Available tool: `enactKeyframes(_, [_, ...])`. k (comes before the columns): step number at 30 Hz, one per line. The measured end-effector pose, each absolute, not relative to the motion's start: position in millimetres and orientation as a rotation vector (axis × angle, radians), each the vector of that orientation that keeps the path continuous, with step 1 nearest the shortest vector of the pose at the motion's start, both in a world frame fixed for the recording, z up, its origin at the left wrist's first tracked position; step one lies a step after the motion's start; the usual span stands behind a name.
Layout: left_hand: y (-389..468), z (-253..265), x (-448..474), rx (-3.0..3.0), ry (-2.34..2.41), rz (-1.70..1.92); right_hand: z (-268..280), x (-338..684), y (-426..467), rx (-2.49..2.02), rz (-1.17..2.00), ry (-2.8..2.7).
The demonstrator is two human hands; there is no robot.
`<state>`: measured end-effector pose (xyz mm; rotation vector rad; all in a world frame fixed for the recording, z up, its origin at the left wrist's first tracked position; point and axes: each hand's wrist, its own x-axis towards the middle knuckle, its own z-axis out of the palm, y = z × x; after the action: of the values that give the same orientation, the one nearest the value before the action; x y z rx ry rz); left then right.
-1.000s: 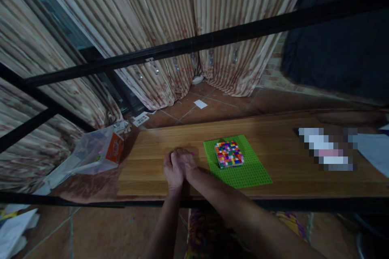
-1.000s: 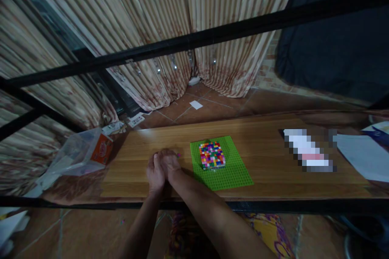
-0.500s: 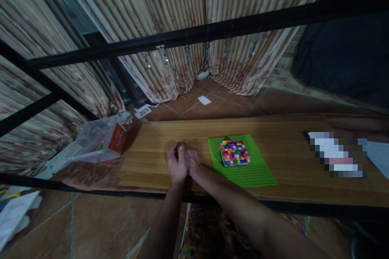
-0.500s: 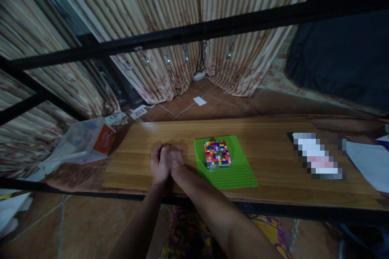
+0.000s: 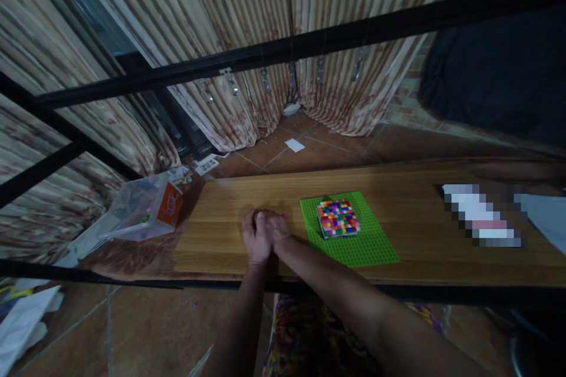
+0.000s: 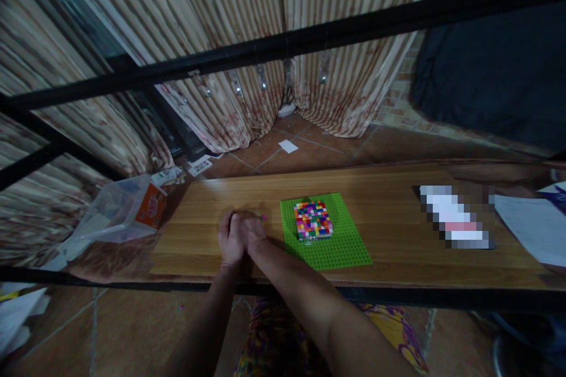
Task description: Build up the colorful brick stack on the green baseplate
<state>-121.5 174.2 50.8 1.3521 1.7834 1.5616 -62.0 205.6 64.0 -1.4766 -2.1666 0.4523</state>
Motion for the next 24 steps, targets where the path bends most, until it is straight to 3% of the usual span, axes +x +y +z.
enactKeyframes(10, [169,64,-113,1.253,1.676,1.645,67,-53,203,-1.387,0.582,-2.063])
enactKeyframes(17, [171,58,-114,0.959,1.527,1.773,81,-39,207,-1.399,0.72,-1.495])
enactKeyframes(24, [171,60,-109,0.775,1.372,1.847,107,-33,222,-1.219,1.11,-0.958])
